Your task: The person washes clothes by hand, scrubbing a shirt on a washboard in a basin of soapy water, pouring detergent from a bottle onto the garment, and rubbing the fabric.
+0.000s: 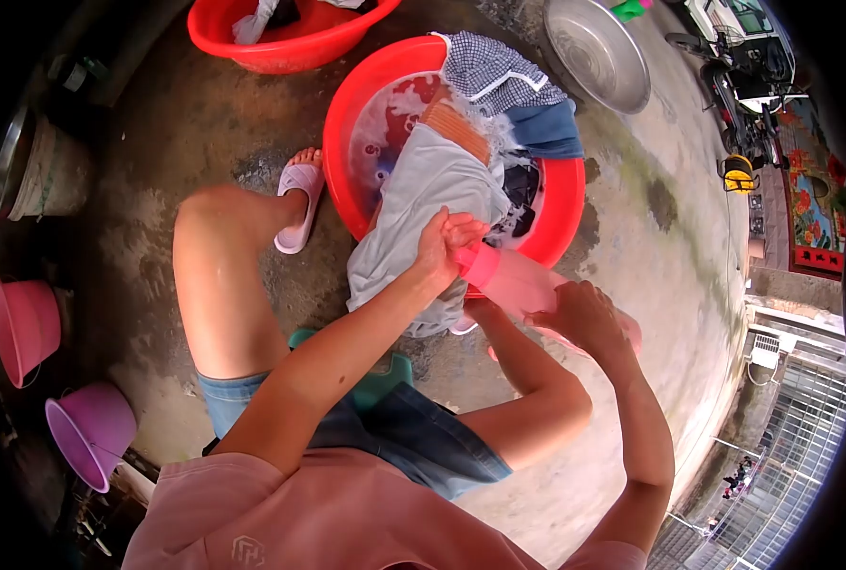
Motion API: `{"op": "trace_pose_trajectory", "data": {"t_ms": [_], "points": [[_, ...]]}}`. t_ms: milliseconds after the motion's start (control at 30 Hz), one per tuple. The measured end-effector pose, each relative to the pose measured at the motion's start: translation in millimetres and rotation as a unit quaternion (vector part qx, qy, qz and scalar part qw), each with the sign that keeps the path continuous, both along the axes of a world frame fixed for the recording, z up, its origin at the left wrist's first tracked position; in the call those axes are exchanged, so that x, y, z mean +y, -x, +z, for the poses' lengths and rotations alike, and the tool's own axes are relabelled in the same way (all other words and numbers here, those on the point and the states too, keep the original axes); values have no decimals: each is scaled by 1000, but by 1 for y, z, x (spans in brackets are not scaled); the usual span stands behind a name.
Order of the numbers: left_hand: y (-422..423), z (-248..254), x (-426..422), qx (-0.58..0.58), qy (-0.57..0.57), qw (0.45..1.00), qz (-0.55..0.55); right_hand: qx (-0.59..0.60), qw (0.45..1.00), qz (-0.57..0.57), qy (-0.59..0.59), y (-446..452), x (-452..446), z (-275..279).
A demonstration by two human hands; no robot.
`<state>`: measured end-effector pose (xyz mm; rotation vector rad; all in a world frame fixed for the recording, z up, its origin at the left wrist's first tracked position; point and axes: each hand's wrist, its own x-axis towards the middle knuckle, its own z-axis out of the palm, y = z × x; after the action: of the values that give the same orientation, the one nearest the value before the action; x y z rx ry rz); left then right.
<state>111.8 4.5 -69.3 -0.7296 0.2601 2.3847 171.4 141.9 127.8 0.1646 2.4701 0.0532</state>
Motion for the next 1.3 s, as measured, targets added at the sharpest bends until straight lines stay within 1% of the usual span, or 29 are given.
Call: {"op": "trace_pose_trajectory", "data": {"t_ms": [200,300,333,433,500,600,633,733,800,833,900,933,1000,1033,1067,1100,1167,1200,1233,1267,1300], "points": [[2,3,3,-4,19,1000,-12,14,999,25,-36,1,-3,1],[2,-8,2,26,-42,999,-5,17,999,28,-44,1,-2,3],[2,-12,4,21,-40,999,-4,18,998,28,-45,2,-1,4],[3,-9,4,13,-43,999,1,-13,999,-35,-22,6,-1,18],[5,-9,5,18,-60,998,6,4,997,-79,26,2,8,23],[9,-9,4,45,-109,993,-16,22,987,-131,93,-4,36,30],[9,-7,6,45,-99,994,-15,27,982,-145,116,-7,48,32],[9,-1,10,43,-75,996,-15,71,950,-237,189,-28,85,44],[9,-8,12,39,-69,997,-21,163,903,-295,266,-59,108,41],[8,-13,12,37,-86,995,-19,208,873,-322,302,-78,122,36],[8,-22,11,34,-121,992,-17,252,805,-382,378,-122,164,12],[7,-21,10,33,-103,994,-18,272,766,-411,414,-144,178,-6],[5,-18,6,34,-65,997,-20,346,662,-482,458,-179,190,-42],[4,-19,4,27,-36,999,-27,382,612,-512,467,-192,186,-61],[4,-19,2,21,-6,999,-34,414,579,-514,478,-209,192,-89],[2,-20,-2,14,24,999,-42,432,559,-522,478,-227,196,-119],[-2,-29,-10,23,10,999,-46,457,482,-565,489,-270,210,-193],[-4,-31,-15,29,3,998,-47,478,454,-613,435,-273,195,-211],[-5,-28,-19,30,17,998,-46,512,407,-595,467,-276,177,-225],[-9,-22,-23,29,32,998,-47,509,408,-621,435,-288,166,-240],[-12,-19,-27,31,47,997,-50,497,382,-596,502,-294,150,-247]]}}
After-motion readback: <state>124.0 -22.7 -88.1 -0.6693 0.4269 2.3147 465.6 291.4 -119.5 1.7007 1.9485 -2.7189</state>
